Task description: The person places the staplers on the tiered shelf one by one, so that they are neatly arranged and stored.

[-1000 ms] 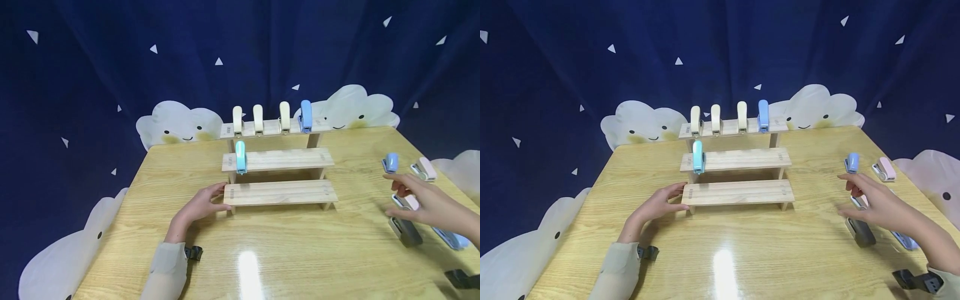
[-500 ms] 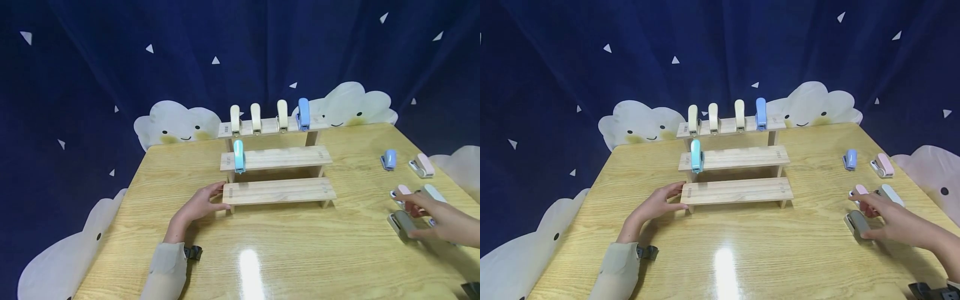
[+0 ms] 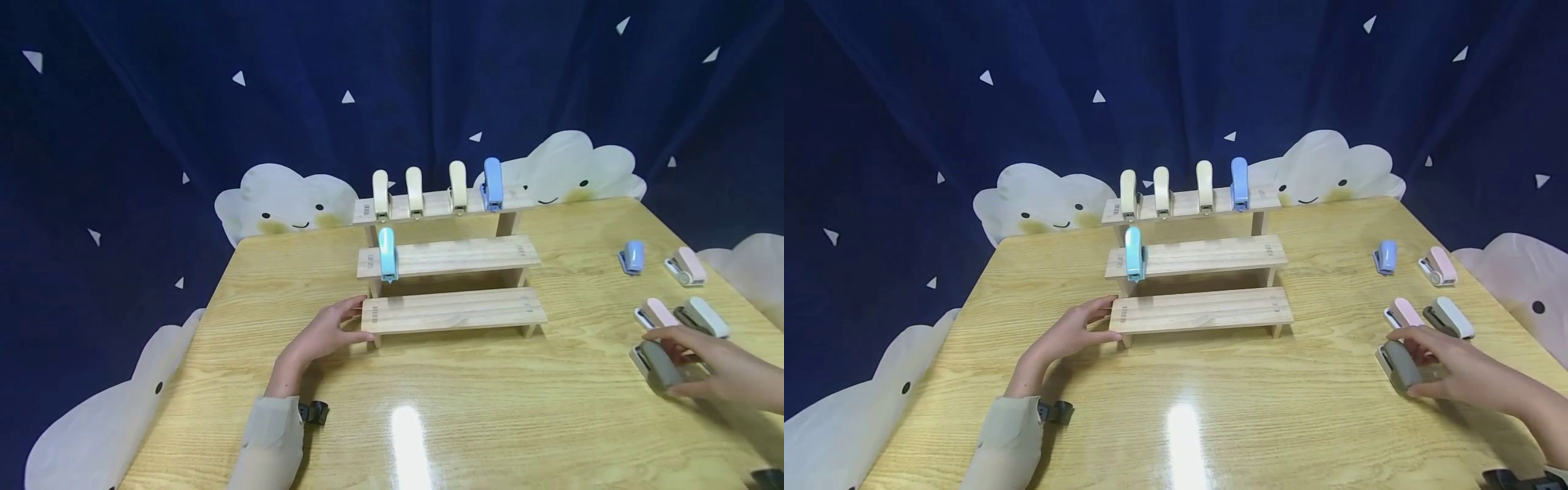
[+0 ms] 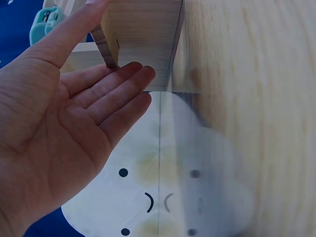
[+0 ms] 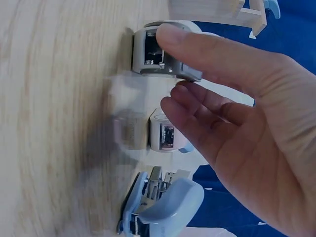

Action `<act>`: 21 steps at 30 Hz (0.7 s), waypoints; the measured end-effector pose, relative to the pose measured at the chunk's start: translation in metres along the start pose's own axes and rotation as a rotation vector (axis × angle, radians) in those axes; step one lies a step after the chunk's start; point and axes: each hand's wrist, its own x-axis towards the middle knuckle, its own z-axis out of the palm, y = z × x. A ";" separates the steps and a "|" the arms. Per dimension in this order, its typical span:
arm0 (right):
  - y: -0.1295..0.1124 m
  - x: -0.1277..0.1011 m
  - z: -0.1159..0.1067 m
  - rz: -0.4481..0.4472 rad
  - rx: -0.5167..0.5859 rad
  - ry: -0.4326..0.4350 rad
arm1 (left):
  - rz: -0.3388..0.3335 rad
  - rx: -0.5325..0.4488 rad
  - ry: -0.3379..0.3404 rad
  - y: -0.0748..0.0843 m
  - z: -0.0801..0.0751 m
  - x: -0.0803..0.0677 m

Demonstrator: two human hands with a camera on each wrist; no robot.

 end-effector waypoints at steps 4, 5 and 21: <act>-0.005 0.004 0.000 0.037 -0.049 0.002 | 0.000 -0.001 -0.002 0.001 0.000 0.000; -0.006 0.005 0.000 0.050 -0.059 -0.003 | -0.001 -0.003 -0.003 0.001 0.000 0.000; -0.018 0.021 -0.002 0.044 -0.165 0.086 | -0.007 -0.015 -0.004 0.000 0.000 0.000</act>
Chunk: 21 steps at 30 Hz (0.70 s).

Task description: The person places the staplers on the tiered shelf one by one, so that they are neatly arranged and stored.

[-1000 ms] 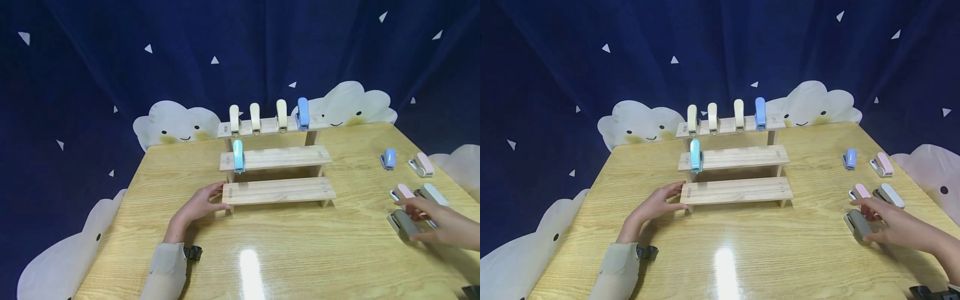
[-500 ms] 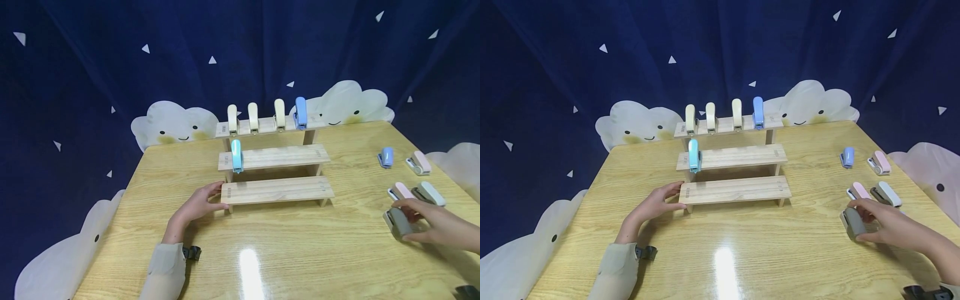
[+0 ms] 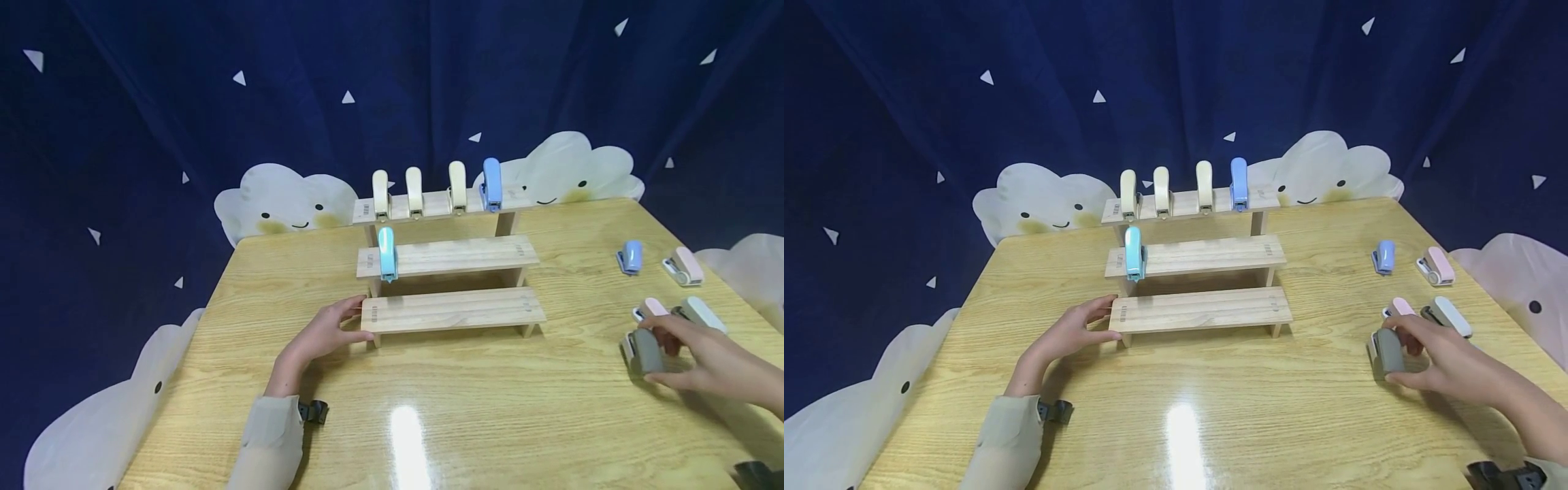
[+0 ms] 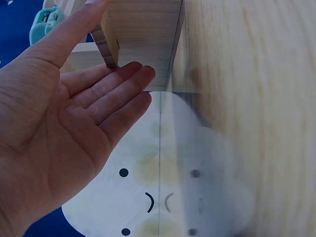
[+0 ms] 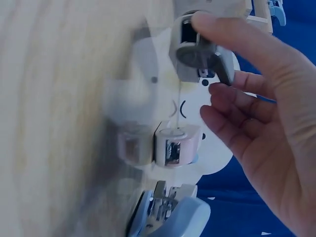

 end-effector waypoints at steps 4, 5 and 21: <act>-0.004 0.010 -0.003 -0.021 0.025 0.062 | 0.007 0.012 0.002 0.000 0.000 0.000; -0.006 0.013 -0.004 -0.015 0.028 0.073 | 0.006 0.013 0.002 0.000 0.000 0.000; -0.035 0.082 -0.004 -0.011 0.132 0.160 | 0.002 0.016 0.015 -0.001 0.000 -0.001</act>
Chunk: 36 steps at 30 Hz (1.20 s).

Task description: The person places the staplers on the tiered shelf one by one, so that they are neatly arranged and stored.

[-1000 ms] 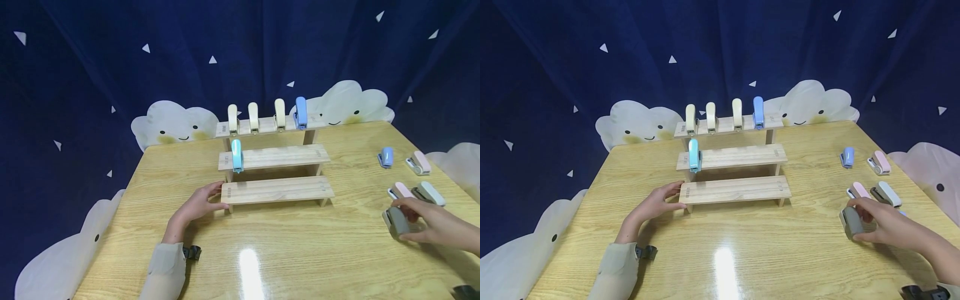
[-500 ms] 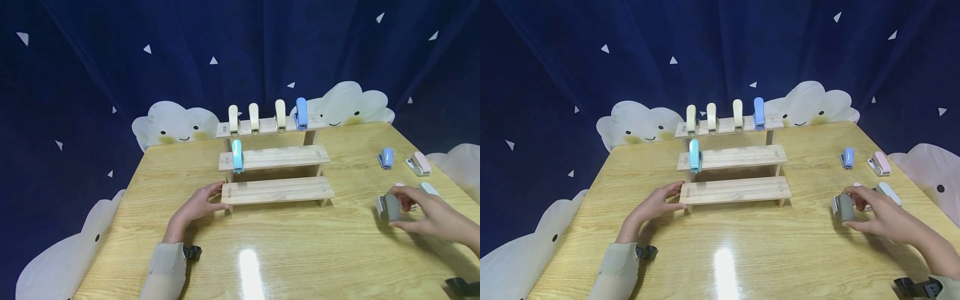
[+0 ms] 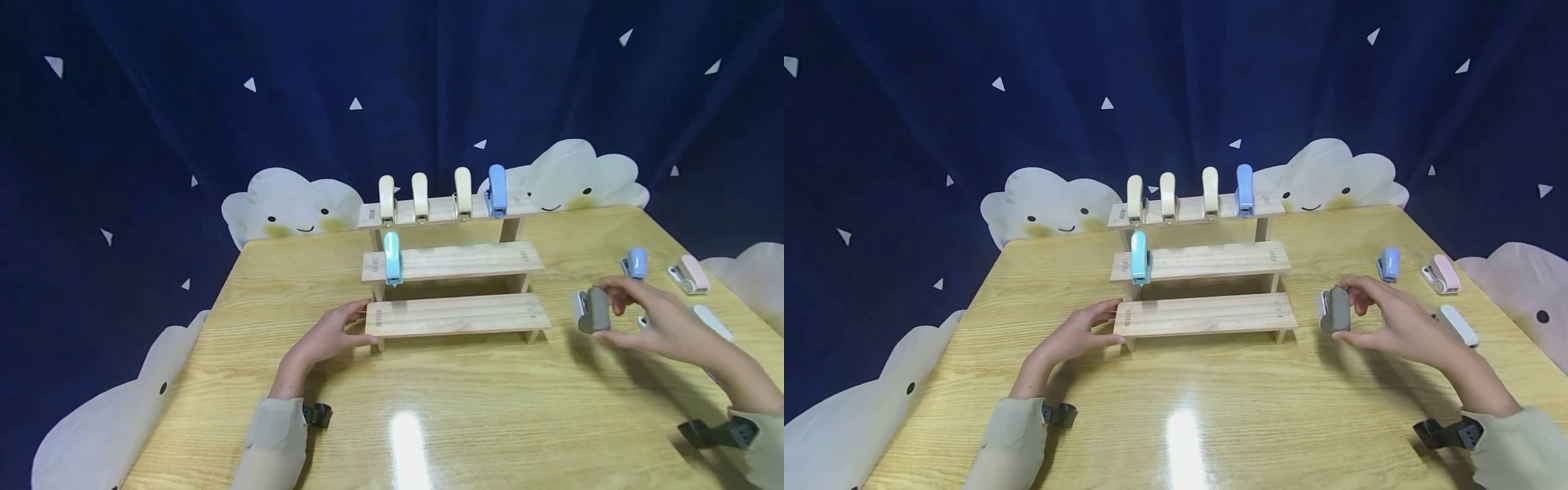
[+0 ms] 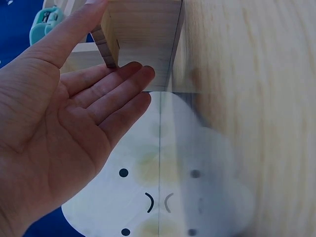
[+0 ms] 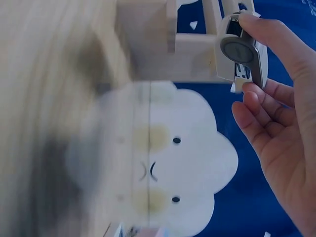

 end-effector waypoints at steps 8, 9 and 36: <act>-0.016 0.040 0.019 -0.032 0.041 0.007 | 0.003 -0.015 -0.001 -0.003 0.001 0.001; -0.018 0.045 0.022 -0.045 0.044 0.010 | 0.002 -0.019 -0.003 -0.002 0.001 0.001; -0.079 0.163 0.099 -0.038 0.226 -0.104 | 0.009 -0.008 0.015 -0.001 0.001 0.000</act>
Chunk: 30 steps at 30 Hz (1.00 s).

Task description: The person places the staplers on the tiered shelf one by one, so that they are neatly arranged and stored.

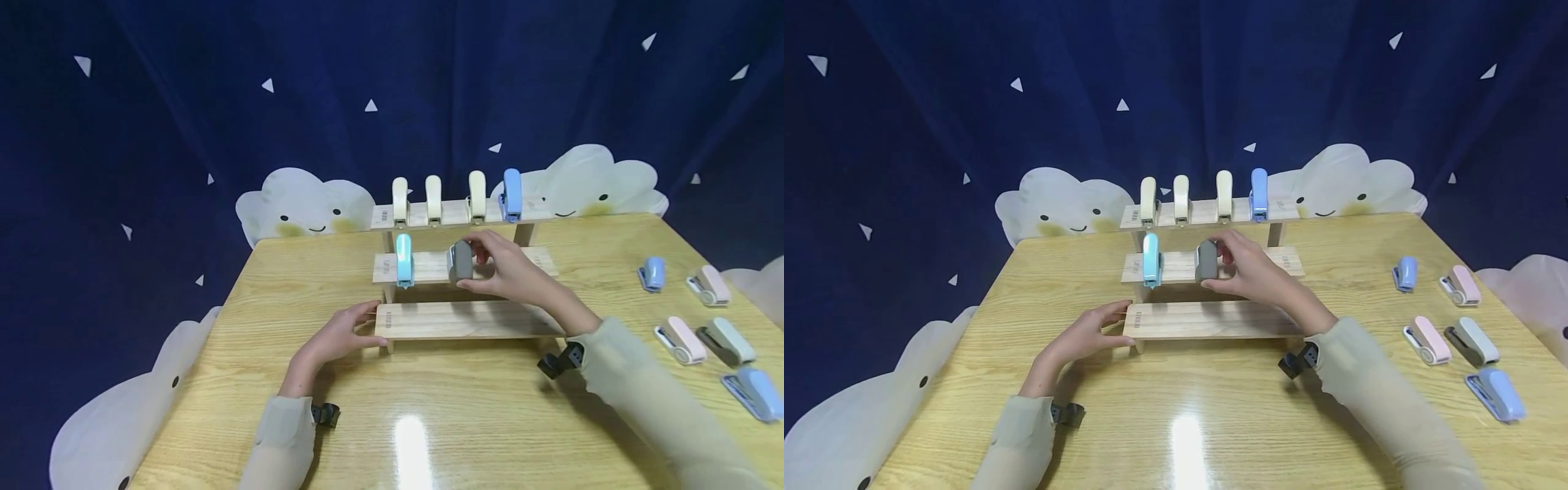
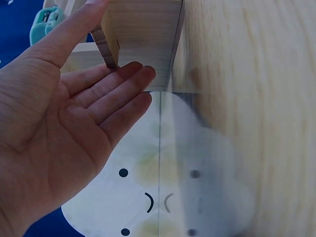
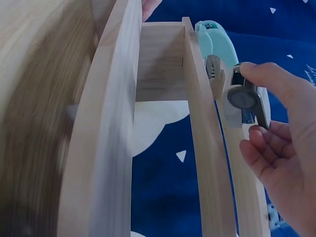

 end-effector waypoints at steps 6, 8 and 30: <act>-0.001 0.012 0.008 0.032 0.004 -0.052 | 0.000 -0.003 0.002 -0.001 0.002 0.001; -0.001 0.014 0.009 0.028 0.002 -0.062 | 0.002 -0.005 0.003 -0.002 0.002 0.002; 0.001 0.027 0.018 0.028 0.021 -0.092 | -0.011 0.000 -0.003 -0.001 0.000 0.001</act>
